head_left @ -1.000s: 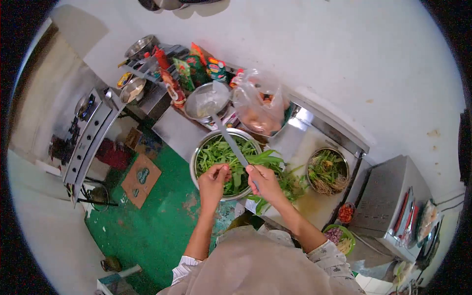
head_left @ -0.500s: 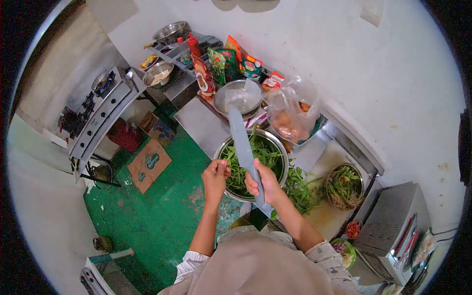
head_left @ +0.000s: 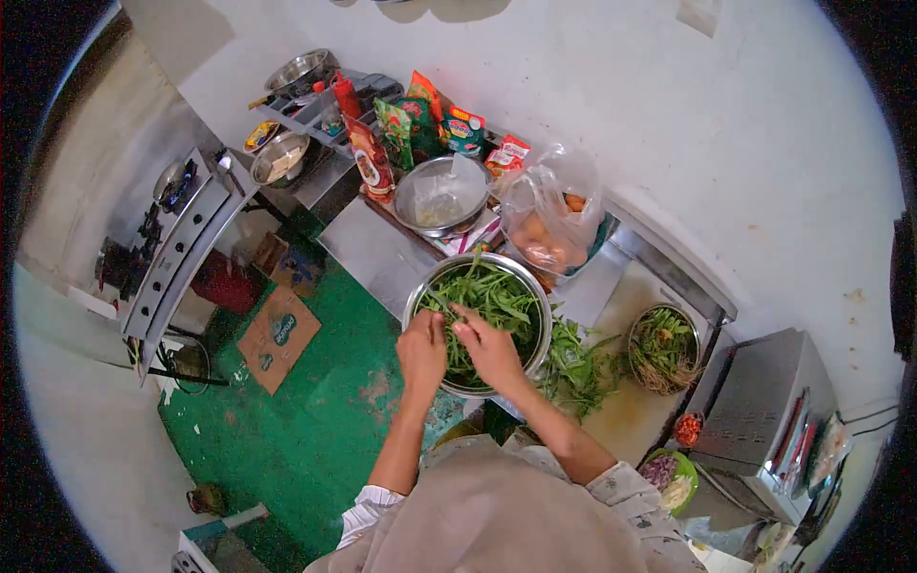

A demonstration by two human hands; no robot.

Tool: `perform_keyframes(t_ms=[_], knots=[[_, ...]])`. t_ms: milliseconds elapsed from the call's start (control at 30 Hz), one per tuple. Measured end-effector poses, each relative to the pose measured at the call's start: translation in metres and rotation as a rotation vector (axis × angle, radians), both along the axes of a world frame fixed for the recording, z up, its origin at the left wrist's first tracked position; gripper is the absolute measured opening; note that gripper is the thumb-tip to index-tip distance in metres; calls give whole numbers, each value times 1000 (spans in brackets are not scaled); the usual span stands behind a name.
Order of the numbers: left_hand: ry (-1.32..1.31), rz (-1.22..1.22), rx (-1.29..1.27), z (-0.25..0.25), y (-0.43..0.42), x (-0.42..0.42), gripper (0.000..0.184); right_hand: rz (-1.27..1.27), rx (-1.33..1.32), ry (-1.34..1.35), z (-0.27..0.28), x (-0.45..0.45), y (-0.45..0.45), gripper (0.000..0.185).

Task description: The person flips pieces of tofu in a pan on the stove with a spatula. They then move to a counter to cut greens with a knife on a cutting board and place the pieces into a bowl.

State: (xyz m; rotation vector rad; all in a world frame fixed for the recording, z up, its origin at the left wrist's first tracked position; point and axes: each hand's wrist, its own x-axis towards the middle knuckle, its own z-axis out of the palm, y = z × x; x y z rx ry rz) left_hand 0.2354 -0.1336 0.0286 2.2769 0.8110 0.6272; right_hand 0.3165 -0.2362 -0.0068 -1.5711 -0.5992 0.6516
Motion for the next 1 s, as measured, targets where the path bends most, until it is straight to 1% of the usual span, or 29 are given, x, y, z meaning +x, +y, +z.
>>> perform_keyframes(t_ms=[33, 67, 100, 133, 167, 200, 233, 267, 300, 333, 367, 400, 467, 500, 533, 600, 633, 667, 733, 767, 800, 867, 900, 933, 1000], knots=[[-29, 29, 94, 0, -1, 0, 24, -113, -43, -82, -7, 3, 3, 38], [-29, 19, 94, 2, 0, -2, 24, -226, -87, -161, -15, 5, 4, 42], [-15, 35, 49, 8, 2, -6, 21, -235, -34, 22, -14, 9, -1, 39], [4, 52, 2, 11, 4, -10, 17, -237, -37, 26, -6, 10, -5, 39], [11, 48, -1, 5, 7, -12, 17, -142, 48, 384, 3, 7, -12, 37], [-81, 31, -136, -6, 12, -9, 14, -45, 138, 735, 14, 5, -16, 35], [-179, 13, -270, -16, 16, -3, 16, -7, 213, 890, 22, 3, -19, 33], [-179, 11, -272, -26, 17, 2, 16, -10, 212, 889, 21, 1, -21, 33], [-162, -22, -247, -31, 18, 6, 20, 26, 303, 1061, 20, -2, -23, 33], [-142, -55, -220, -36, 20, 8, 26, 62, 399, 1235, 20, -6, -25, 34], [5, -79, -298, -40, 22, 7, 32, 66, 349, 1264, 22, -8, -30, 37], [7, -87, -300, -47, 25, 8, 32, 58, 353, 1263, 21, -7, -36, 37], [-29, -145, 119, -69, 25, 10, 38, 299, 427, 1275, 19, -3, -53, 39], [33, -161, 60, -67, 25, 13, 42, 159, 302, 1135, 45, -2, -59, 44], [36, -170, 57, -63, 21, 20, 42, 149, 305, 1137, 55, 2, -65, 44], [-56, -239, 200, -57, 7, 40, 47, -30, 253, 939, 69, 13, -81, 47], [-7, -299, 216, -55, 3, 47, 53, -59, 241, 887, 73, 20, -89, 49], [-9, -310, 212, -58, 0, 50, 53, -70, 243, 885, 78, 25, -98, 49], [223, -473, 456, -76, -6, 60, 55, -182, 263, 720, 83, 34, -119, 48], [278, -551, 506, -104, -4, 59, 52, -217, 339, 727, 82, 37, -129, 45], [275, -564, 505, -107, -4, 60, 52, -231, 342, 726, 82, 38, -138, 45], [440, -546, 480, -112, -7, 64, 47, -356, 387, 712, 83, 41, -156, 42], [418, -524, 507, -112, -9, 67, 45, -371, 392, 711, 83, 40, -163, 42], [417, -538, 511, -112, -12, 69, 45, -427, 383, 719, 83, 37, -171, 38], [488, -472, 496, -106, -18, 72, 48, -540, 366, 734, 83, 30, -185, 32]])
